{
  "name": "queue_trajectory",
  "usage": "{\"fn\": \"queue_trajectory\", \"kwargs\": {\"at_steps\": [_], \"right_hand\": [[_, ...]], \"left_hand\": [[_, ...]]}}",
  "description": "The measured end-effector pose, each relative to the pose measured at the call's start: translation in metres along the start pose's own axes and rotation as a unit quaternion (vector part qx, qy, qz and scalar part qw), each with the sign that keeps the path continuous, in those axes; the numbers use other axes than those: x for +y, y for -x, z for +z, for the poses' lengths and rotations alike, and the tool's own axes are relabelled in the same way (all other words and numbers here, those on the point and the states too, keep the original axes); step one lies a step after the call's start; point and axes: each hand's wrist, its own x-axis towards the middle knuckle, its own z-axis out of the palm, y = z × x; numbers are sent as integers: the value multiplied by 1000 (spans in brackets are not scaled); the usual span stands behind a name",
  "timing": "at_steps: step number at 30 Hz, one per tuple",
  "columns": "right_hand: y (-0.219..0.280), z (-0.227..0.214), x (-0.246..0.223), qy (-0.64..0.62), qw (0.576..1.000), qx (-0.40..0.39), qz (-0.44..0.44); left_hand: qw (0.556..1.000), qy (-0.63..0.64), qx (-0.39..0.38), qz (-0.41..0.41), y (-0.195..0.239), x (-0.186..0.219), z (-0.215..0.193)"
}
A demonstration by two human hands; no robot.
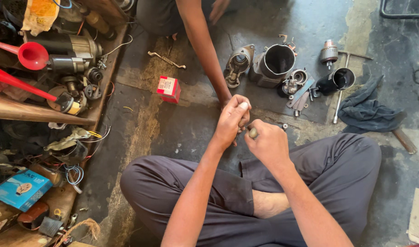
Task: The person sits on the floor and disassembles a small electric motor, using a screwdriver and hammer to remove components. They wipe parts with a cloth, apply grease from a packet, and reassemble the motor with visible tools and parts laid out on the floor.
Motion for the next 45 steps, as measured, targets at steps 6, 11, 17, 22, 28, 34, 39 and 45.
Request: {"fn": "queue_trajectory", "kwargs": {"at_steps": [6, 11, 17, 22, 28, 34, 39, 45], "right_hand": [[-3, 0, -5, 57, 997, -44, 10], [-5, 3, -6, 64, 997, -39, 13], [1, 5, -7, 51, 998, -24, 8], [3, 6, -3, 49, 998, -34, -1], [-7, 6, -4, 39, 999, -34, -6], [-14, 0, -7, 52, 998, -45, 10], [-23, -2, -6, 48, 997, -59, 11], [-16, 3, -1, -10, 1000, -11, -9]], "left_hand": [[996, 63, 45, 48, 12, -12, 6], [987, 73, 86, 117, 20, -11, 20], [958, 59, 210, 188, 24, -12, 44], [950, 5, 203, 239, 24, -15, 43], [971, -29, 183, 150, 24, -3, 37], [947, -110, 244, 180, 25, -1, 44], [959, -59, 232, 149, 17, -3, 39], [955, -54, 240, 163, 18, -9, 39]]}}
